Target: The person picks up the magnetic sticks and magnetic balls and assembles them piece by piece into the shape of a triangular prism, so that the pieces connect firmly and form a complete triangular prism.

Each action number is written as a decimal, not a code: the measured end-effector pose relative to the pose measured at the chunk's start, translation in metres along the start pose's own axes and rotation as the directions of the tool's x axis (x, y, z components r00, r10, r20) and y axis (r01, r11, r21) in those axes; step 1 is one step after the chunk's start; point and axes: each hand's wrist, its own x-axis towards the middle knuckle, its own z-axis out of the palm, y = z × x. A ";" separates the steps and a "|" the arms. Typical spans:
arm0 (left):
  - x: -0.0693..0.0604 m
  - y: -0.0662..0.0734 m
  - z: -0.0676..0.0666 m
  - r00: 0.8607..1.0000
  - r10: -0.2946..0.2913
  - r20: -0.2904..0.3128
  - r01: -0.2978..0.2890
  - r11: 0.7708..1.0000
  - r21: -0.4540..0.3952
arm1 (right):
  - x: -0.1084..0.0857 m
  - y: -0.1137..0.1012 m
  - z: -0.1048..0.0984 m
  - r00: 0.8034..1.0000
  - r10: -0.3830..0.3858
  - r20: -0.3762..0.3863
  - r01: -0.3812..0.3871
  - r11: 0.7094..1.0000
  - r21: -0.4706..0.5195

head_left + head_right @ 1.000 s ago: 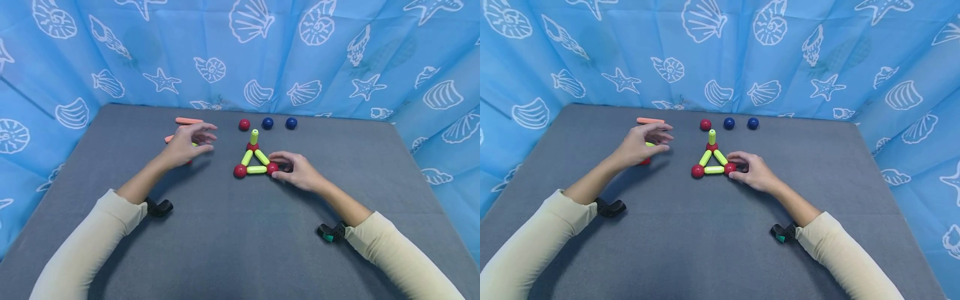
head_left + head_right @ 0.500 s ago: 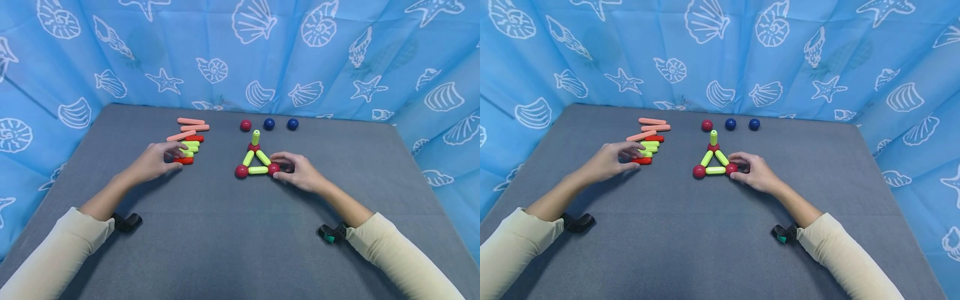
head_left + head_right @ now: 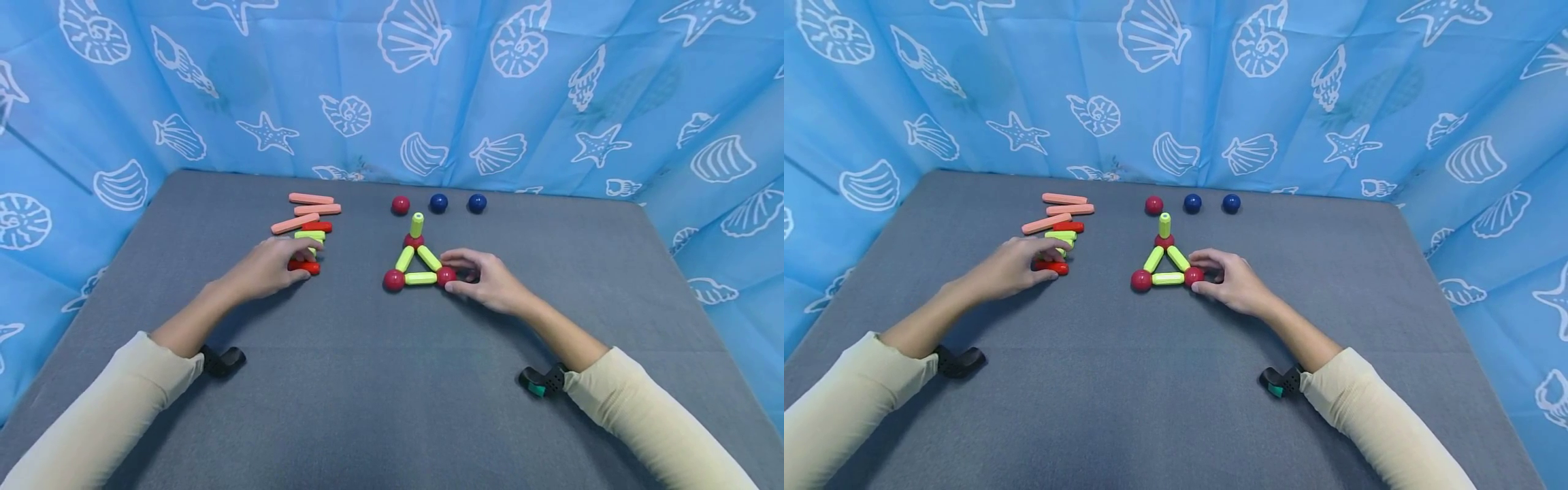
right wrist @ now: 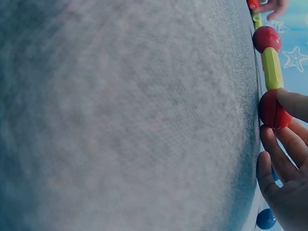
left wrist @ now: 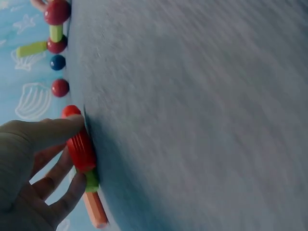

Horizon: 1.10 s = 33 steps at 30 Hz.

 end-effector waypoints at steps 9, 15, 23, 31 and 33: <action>0.024 0.041 0.015 0.992 0.062 -0.107 -0.098 0.923 -0.372 | 0.000 0.000 0.000 1.000 0.000 0.000 0.000 1.000 0.005; 0.040 0.069 0.027 0.978 0.124 -0.166 -0.189 0.865 -0.465 | 0.000 0.000 0.000 1.000 0.000 0.000 0.000 1.000 0.004; 0.053 0.081 0.040 0.978 0.164 -0.131 -0.207 0.859 -0.469 | 0.001 0.000 -0.001 1.000 0.000 0.008 0.000 1.000 -0.006; 0.055 0.083 0.044 0.980 0.157 -0.118 -0.195 0.864 -0.464 | 0.001 0.002 -0.001 1.000 -0.005 0.007 0.006 1.000 -0.009; 0.055 0.082 0.044 0.981 0.157 -0.119 -0.194 0.865 -0.463 | 0.001 0.002 -0.001 1.000 -0.007 0.007 0.007 1.000 -0.011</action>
